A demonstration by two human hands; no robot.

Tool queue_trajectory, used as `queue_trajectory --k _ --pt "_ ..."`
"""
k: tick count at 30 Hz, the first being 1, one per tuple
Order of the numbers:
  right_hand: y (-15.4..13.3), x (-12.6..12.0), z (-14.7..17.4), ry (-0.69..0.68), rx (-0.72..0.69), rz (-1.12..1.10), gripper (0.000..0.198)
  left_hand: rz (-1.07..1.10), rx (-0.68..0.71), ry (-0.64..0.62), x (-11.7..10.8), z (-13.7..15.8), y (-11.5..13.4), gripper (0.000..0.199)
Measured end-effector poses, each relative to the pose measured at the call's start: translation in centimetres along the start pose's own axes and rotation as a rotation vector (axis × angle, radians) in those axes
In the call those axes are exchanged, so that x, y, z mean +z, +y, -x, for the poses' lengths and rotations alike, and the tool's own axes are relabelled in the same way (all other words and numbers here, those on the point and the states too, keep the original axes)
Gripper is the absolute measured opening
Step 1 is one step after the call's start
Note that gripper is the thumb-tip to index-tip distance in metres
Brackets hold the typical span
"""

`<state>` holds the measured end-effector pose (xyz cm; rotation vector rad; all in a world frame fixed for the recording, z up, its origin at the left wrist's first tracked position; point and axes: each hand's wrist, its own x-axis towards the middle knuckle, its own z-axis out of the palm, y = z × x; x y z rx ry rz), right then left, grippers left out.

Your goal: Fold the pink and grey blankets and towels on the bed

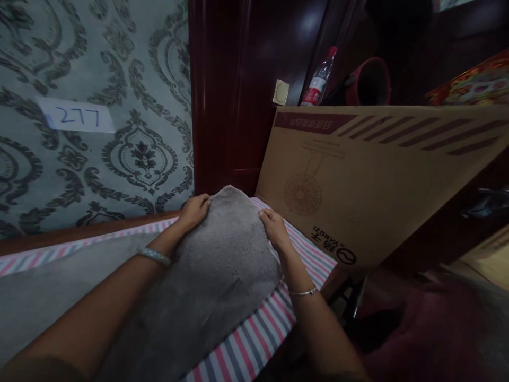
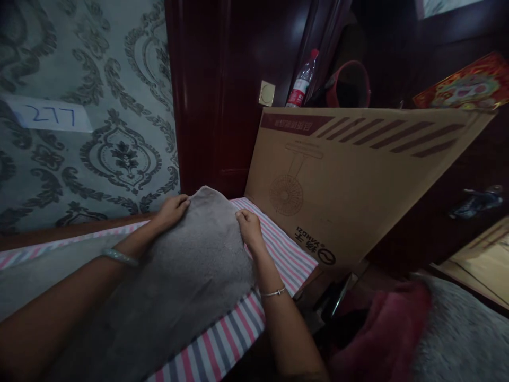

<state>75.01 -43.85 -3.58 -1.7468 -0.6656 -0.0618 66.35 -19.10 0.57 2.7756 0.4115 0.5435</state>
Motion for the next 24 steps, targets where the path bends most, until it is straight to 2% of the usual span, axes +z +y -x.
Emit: queue_trajectory --k 2,4,7,10,17,21,24 --pt "1.2 0.5 -0.9 -0.031 0.170 0.010 0.030 -0.029 -0.056 -0.050 1.0 -1.8 0.5 0.038" --pt "3.0 1.4 -1.2 -0.036 0.278 0.058 0.029 -0.062 -0.117 -0.125 2.9 -2.5 0.5 0.034" --pt "5.8 2.5 -0.9 -0.020 0.322 0.111 0.030 -0.093 -0.172 -0.242 6.0 -2.5 -0.2 0.026" --pt "7.5 2.9 -0.3 -0.016 0.333 0.130 0.029 -0.100 -0.185 -0.299 7.9 -2.7 -1.2 0.026" --pt "8.2 2.9 -0.2 -0.016 0.319 0.138 0.022 -0.099 -0.143 -0.349 9.4 -4.9 -2.0 0.025" --pt "8.0 2.6 -0.2 -0.038 0.324 0.164 0.023 -0.106 -0.143 -0.320 10.2 -4.7 -2.1 0.031" --pt "7.5 1.6 0.2 -0.072 0.334 0.180 0.027 -0.070 -0.099 -0.293 9.6 -4.1 -2.1 0.036"
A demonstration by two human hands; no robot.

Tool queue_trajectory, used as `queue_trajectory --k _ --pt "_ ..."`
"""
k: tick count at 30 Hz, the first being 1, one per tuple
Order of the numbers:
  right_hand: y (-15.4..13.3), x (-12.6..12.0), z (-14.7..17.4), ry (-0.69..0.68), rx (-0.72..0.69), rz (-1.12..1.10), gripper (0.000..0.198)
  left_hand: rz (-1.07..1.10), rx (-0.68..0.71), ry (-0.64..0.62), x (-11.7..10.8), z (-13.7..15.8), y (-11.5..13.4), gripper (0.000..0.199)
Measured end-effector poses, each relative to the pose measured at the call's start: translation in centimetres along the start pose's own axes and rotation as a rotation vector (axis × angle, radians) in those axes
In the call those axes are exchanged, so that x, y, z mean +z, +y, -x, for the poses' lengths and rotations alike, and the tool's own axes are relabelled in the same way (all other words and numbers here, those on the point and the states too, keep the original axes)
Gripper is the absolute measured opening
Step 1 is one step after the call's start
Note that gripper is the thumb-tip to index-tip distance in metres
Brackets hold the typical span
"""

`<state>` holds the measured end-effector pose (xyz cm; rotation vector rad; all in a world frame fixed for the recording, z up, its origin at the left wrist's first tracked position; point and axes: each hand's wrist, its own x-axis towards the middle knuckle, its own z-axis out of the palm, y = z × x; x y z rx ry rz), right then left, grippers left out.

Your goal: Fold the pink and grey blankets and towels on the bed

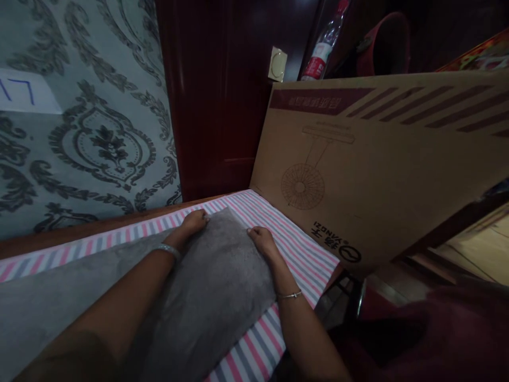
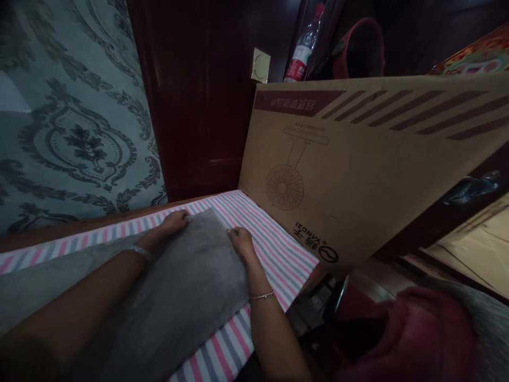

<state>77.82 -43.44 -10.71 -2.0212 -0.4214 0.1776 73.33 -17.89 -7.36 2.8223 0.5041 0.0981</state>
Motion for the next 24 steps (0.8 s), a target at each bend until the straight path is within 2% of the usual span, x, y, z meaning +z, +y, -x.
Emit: queue_trajectory --k 5,8,10,12,14,18,20,24 --pt "0.9 -3.2 3.3 -0.106 -0.028 -0.031 0.033 0.065 0.217 0.071 -1.2 3.3 -0.1 0.050" --pt "2.7 -5.2 6.8 -0.174 -0.041 -0.074 0.047 0.139 0.358 0.014 -0.6 5.6 -0.8 0.055" --pt "3.7 -5.9 9.2 -0.191 -0.052 -0.080 0.056 0.207 0.381 -0.039 0.2 6.7 -1.6 0.062" --pt "4.2 -5.9 11.0 -0.157 -0.103 -0.069 0.061 0.245 0.358 -0.074 1.0 7.2 -2.2 0.066" --pt "4.1 -5.5 11.9 -0.073 -0.199 -0.019 0.059 0.207 0.347 -0.079 1.7 7.4 -2.3 0.066" --pt "3.0 -5.3 11.7 0.079 -0.350 0.181 0.047 0.040 0.412 -0.064 2.3 7.7 -1.5 0.060" --pt "3.1 -5.5 11.3 0.097 -0.334 0.281 0.047 -0.022 0.422 -0.051 2.4 7.9 -1.1 0.058" --pt "4.5 -5.4 11.4 0.117 -0.214 0.465 0.045 -0.086 0.414 -0.031 2.5 8.3 -0.9 0.057"
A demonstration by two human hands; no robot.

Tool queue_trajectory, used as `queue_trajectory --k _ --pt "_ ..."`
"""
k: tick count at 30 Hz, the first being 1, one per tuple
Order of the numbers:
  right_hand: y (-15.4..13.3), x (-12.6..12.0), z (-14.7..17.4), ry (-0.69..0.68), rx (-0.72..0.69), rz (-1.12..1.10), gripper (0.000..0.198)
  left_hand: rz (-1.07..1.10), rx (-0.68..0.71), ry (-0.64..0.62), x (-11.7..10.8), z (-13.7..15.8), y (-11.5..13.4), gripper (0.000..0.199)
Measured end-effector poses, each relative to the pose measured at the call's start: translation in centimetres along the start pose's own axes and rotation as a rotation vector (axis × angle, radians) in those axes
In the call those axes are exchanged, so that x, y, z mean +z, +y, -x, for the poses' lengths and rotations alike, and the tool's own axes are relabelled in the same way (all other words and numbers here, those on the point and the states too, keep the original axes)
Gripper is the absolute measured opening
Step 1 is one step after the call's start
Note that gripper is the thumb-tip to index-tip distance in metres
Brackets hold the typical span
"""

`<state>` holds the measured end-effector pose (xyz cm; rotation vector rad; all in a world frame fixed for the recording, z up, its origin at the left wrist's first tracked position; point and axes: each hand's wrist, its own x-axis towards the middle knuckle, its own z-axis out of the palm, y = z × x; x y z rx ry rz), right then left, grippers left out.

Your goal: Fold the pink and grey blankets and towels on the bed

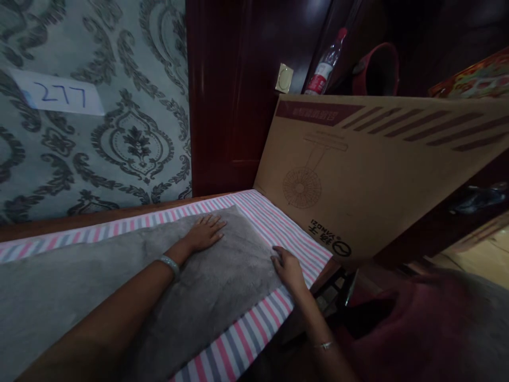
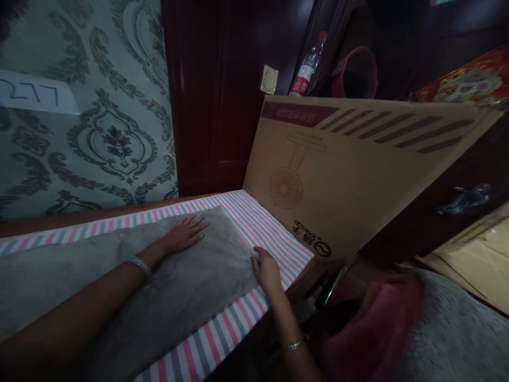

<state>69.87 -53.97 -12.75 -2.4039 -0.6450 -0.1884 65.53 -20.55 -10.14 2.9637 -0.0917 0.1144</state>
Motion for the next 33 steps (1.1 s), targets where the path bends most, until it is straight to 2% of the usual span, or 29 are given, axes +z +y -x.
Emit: queue_trajectory --k 3,6,9,11,12,14,16,18,20,23,26,28,31,33 --pt "0.0 0.2 0.5 -0.025 0.067 0.128 0.044 -0.043 0.018 -0.015 0.0 0.2 0.0 0.059" --pt "-2.0 -0.2 -0.2 -0.007 0.059 0.279 0.045 -0.066 0.003 -0.016 -0.2 0.2 0.5 0.059" --pt "-5.9 0.5 -2.2 0.042 -0.185 0.257 0.048 -0.026 -0.050 -0.020 -0.4 0.4 1.9 0.057" --pt "-8.7 2.0 -3.5 0.015 -0.372 0.180 0.051 0.005 -0.083 -0.040 -0.6 1.0 2.8 0.058" --pt "-9.8 3.0 -3.8 -0.022 -0.423 0.166 0.053 0.019 -0.086 -0.054 -0.6 1.5 3.1 0.059" --pt "-11.1 4.9 -4.0 -0.132 -0.426 0.213 0.056 0.044 -0.077 -0.088 -0.6 3.4 3.2 0.060" --pt "-11.1 6.6 -3.6 -0.239 -0.374 0.314 0.057 0.073 -0.056 -0.100 -0.5 6.8 2.7 0.059" --pt "-10.4 7.7 -3.1 -0.291 -0.357 0.397 0.057 0.098 -0.041 -0.074 -0.5 11.4 1.8 0.058" --pt "-9.5 8.3 -2.8 -0.286 -0.367 0.438 0.057 0.111 -0.058 -0.042 -0.9 16.9 0.8 0.057" --pt "-9.0 8.4 -2.7 -0.270 -0.368 0.471 0.057 0.089 -0.176 -0.070 -2.3 25.4 -0.9 0.057" --pt "-8.9 8.5 -2.7 -0.294 -0.366 0.504 0.059 0.032 -0.379 -0.101 -4.3 33.3 -2.5 0.060" --pt "-8.5 8.7 -2.7 -0.297 -0.363 0.514 0.059 -0.019 -0.560 -0.078 -5.5 38.3 -3.5 0.060" --pt "-7.4 9.5 -3.0 -0.281 -0.366 0.504 0.060 -0.100 -0.848 0.035 -6.7 44.9 -5.2 0.057" --pt "-7.1 10.0 -3.5 -0.290 -0.346 0.505 0.059 -0.124 -0.985 0.117 -7.3 48.1 -6.5 0.058"
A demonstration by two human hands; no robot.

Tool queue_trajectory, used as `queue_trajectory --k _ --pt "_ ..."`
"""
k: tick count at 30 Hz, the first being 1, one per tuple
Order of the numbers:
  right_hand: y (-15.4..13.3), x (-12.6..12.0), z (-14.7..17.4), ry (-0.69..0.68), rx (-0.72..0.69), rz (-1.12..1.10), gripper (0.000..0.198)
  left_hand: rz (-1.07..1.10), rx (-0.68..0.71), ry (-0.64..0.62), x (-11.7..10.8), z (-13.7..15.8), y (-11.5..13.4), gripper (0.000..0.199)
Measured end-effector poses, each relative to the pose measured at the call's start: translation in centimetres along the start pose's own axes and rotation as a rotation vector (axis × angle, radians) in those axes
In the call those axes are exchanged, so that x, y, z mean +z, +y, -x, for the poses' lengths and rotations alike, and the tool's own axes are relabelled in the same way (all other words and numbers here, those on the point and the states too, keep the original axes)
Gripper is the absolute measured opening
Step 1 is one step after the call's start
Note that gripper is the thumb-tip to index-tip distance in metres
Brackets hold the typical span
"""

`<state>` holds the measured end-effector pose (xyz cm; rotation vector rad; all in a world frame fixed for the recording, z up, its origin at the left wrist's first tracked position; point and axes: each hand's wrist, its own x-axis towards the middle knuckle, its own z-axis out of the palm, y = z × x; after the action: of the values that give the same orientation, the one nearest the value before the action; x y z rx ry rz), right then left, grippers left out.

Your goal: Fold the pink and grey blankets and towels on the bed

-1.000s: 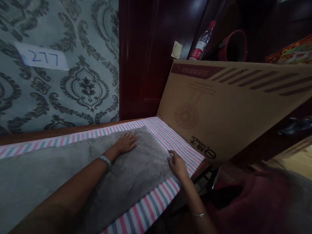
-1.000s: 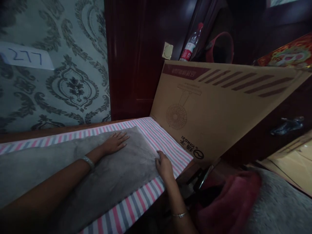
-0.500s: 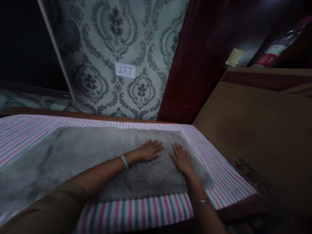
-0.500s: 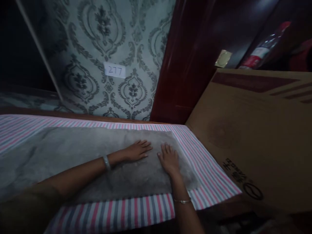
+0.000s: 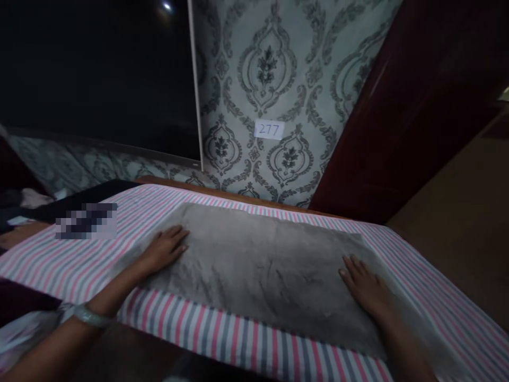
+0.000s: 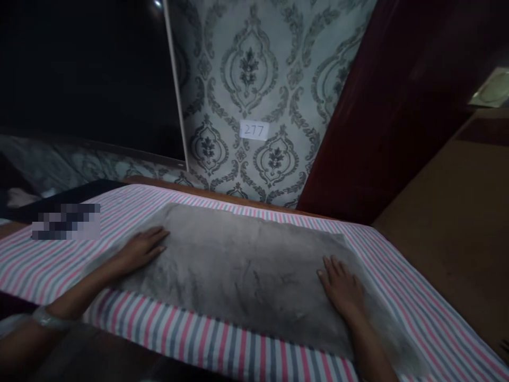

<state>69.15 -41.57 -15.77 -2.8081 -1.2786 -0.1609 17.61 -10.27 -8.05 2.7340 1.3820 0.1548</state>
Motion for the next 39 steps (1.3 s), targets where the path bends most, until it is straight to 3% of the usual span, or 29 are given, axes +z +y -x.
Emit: queue_trajectory --k 3,5,10,14,18,28,33,39 --pt "-1.0 -0.4 -1.4 -0.039 0.043 0.002 0.057 0.051 -0.162 0.052 -0.7 -0.9 -3.2 0.060" --pt "-2.8 -1.3 -2.5 -0.038 -0.005 -0.012 0.055 0.090 -0.267 0.057 -1.4 -2.4 -4.1 0.059" --pt "-9.7 -3.1 -3.4 0.019 -0.243 -0.095 0.055 0.106 -0.414 0.062 -2.6 -5.3 -4.6 0.057" --pt "-13.0 -2.4 -2.2 0.017 -0.258 -0.096 0.052 0.081 -0.454 0.060 -2.6 -4.9 -4.9 0.054" --pt "-13.3 -1.6 -1.5 0.033 -0.251 -0.082 0.052 0.073 -0.458 0.058 -2.5 -5.2 -5.0 0.052" --pt "-12.9 -1.5 -1.8 0.025 -0.240 -0.111 0.053 0.188 -0.564 0.037 -3.0 -11.7 -4.4 0.036" --pt "-12.6 -1.3 -2.0 0.047 -0.251 -0.132 0.052 0.173 -0.567 0.132 -2.9 -12.0 -3.7 0.030" --pt "-12.9 -1.7 -1.8 0.051 -0.236 -0.140 0.050 0.124 -0.410 0.213 -4.0 -10.7 -3.5 0.030"
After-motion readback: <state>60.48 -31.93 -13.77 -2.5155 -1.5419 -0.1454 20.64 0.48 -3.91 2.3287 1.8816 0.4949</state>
